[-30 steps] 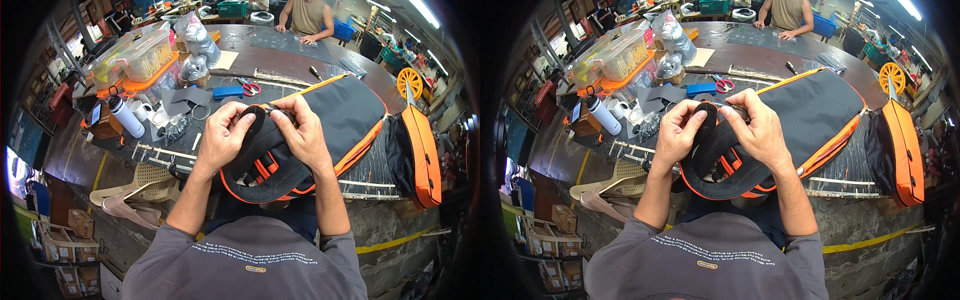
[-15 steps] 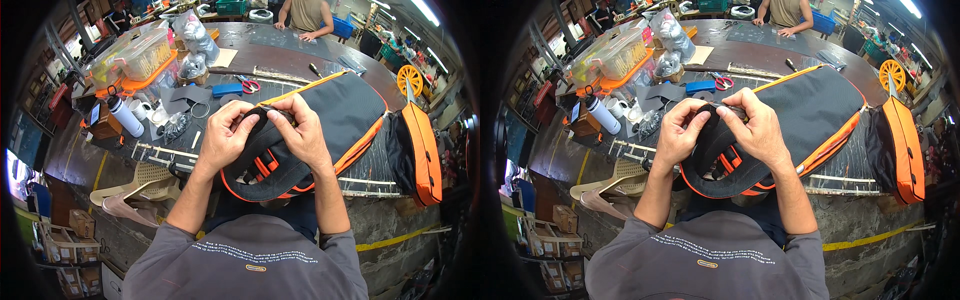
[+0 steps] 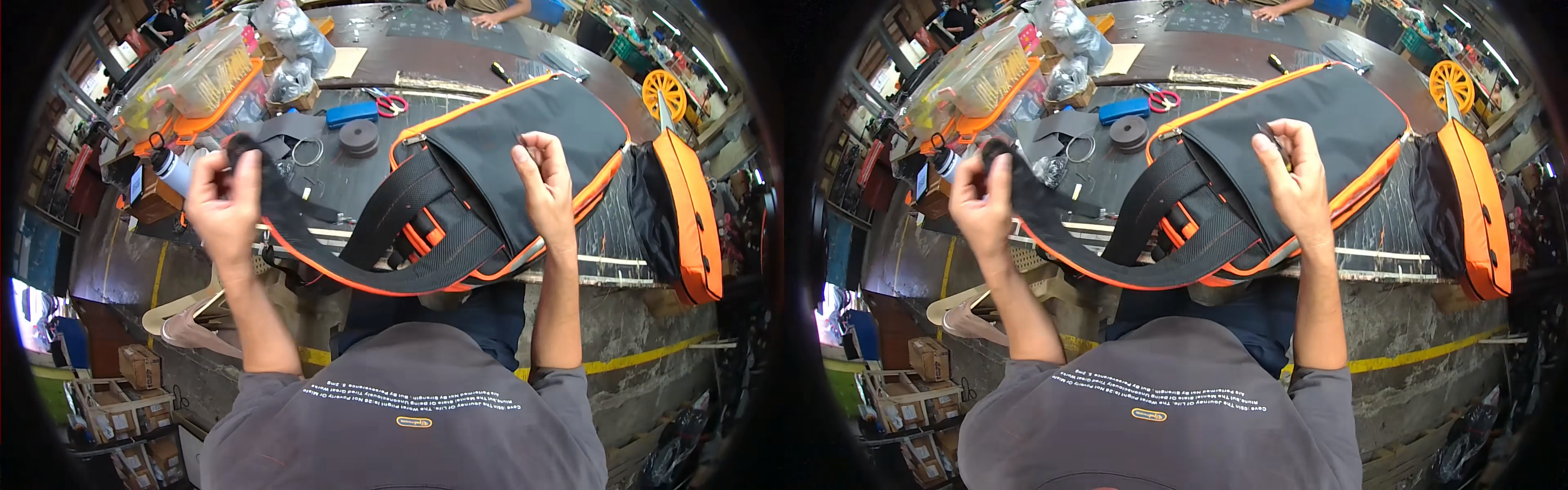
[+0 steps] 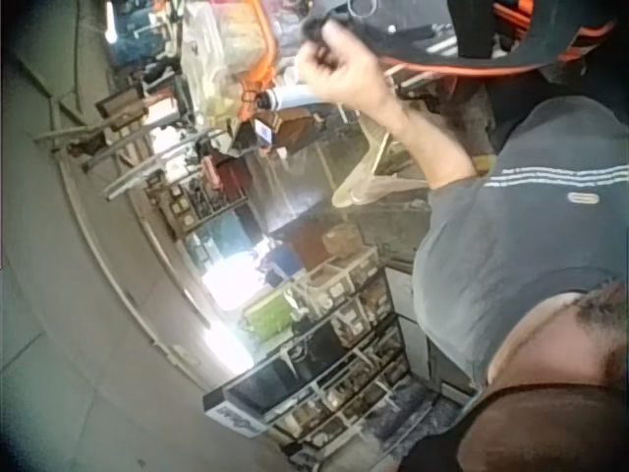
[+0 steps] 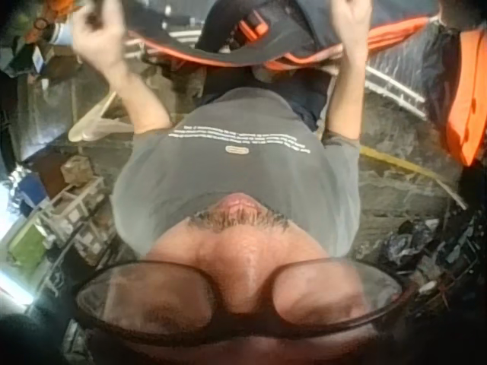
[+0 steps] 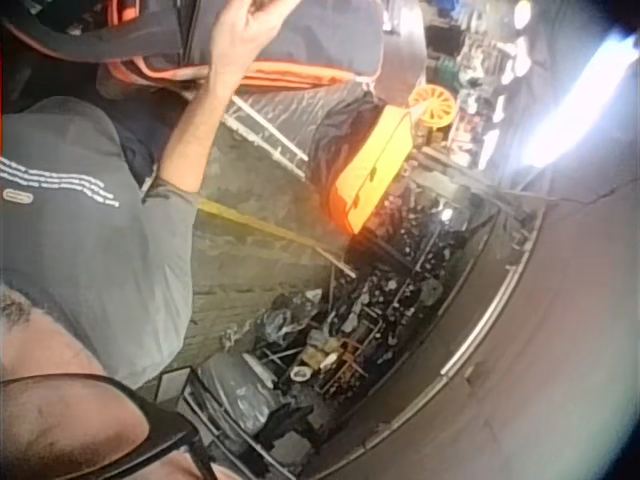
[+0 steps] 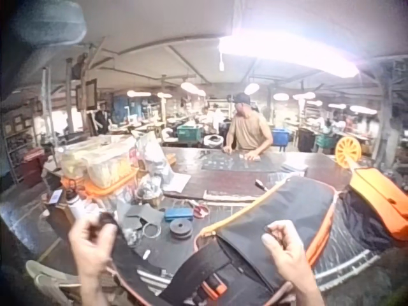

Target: Assembling, inspecting, and trimming threads on an orange trauma kit bag at a workbench.

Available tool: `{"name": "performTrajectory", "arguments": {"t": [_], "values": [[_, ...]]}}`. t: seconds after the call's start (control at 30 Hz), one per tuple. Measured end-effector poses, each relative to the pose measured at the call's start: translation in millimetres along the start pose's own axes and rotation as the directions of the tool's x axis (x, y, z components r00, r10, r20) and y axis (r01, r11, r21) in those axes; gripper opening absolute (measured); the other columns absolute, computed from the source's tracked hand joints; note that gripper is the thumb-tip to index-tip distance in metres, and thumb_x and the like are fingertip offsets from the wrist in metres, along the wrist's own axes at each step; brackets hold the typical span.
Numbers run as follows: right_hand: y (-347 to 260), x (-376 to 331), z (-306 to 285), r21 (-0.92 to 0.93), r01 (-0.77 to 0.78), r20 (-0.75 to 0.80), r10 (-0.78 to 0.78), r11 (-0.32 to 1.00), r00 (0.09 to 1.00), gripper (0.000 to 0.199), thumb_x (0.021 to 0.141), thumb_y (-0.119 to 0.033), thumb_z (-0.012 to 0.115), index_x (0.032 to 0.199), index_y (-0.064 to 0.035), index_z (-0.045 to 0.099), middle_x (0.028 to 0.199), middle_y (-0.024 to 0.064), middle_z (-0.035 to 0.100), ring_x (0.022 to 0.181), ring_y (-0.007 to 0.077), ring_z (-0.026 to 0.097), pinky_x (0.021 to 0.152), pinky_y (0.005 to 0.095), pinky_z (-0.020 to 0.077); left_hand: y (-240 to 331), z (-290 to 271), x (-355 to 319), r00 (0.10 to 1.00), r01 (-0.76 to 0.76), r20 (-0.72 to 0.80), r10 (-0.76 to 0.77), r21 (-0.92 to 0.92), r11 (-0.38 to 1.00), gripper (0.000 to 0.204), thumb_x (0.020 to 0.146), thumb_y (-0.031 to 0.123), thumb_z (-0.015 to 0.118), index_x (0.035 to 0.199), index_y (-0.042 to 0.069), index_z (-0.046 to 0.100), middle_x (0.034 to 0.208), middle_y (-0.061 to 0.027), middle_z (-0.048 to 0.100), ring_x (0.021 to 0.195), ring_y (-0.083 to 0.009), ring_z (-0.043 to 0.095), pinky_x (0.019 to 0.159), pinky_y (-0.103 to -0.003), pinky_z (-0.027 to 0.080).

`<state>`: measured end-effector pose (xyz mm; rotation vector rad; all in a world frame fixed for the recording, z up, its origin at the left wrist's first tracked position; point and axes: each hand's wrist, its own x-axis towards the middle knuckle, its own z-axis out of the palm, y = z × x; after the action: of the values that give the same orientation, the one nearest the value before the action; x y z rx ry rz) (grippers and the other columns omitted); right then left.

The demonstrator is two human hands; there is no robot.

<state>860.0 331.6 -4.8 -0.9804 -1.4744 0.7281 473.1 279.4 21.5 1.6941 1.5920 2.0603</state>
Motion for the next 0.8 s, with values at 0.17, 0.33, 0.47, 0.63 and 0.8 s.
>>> {"name": "performTrajectory", "arguments": {"t": [0.17,0.33,0.47,0.63,0.8], "values": [[14,-39,-24,-0.158,-0.092,0.077,0.106,0.983,0.991,0.048,0.082,-0.014,0.086,0.117,-0.0069,0.054,0.095,-0.0044,0.05,0.08,0.0061,0.042,0.073,0.0226,0.0397,-29,-65,-5,0.967,-0.067,-0.209,0.147,0.347,0.935,0.05,0.098,0.013,0.073,0.066,0.011,0.035,0.065,0.008,0.035,0.062,-0.0049,0.029,0.052,-0.027,0.024],[13,-67,-41,-0.254,-0.057,0.197,0.109,0.966,0.974,0.055,0.073,-0.019,0.092,0.111,-0.0055,0.055,0.087,-0.0043,0.046,0.076,0.0074,0.039,0.069,0.0246,0.0389,-34,-111,-8,0.999,-0.049,0.029,0.04,0.443,0.895,0.041,0.108,0.026,0.059,0.077,0.001,0.049,0.063,0.0045,0.036,0.063,-0.0071,0.032,0.055,-0.028,0.029],[20,-77,-43,-0.226,-0.159,0.061,0.177,0.961,0.982,0.042,0.08,-0.013,0.087,0.093,-0.0076,0.048,0.079,-0.0053,0.038,0.07,0.0054,0.033,0.06,0.023,0.0322,-10,-116,-4,0.822,0.101,0.314,-0.475,0.74,0.665,0.033,0.098,0.031,0.07,0.085,0.002,0.06,0.062,-0.0012,0.047,0.061,-0.0079,0.042,0.056,-0.031,0.038],[18,-83,-42,-0.138,-0.181,-0.03,0.179,0.974,0.983,0.039,0.081,-0.009,0.086,0.087,-0.0099,0.047,0.077,-0.0078,0.039,0.064,0.0034,0.031,0.055,0.0211,0.0285,-24,-63,-30,0.838,0.029,0.427,-0.34,0.588,0.808,0.028,0.097,0.029,0.07,0.089,0.002,0.069,0.069,-0.0106,0.064,0.061,-0.019,0.059,0.062,-0.035,0.047],[17,-88,-27,-0.362,0.015,0.033,-0.003,0.932,0.999,0.048,0.073,-0.016,0.092,0.073,-0.0092,0.044,0.066,-0.0006,0.04,0.06,0.0142,0.038,0.055,0.0313,0.0326,-36,9,-63,0.793,-0.114,0.599,-0.105,0.316,0.942,0.04,0.09,0.022,0.073,0.124,0.004,0.064,0.11,-0.0193,0.066,0.106,-0.0374,0.063,0.095,-0.042,0.049]]}}
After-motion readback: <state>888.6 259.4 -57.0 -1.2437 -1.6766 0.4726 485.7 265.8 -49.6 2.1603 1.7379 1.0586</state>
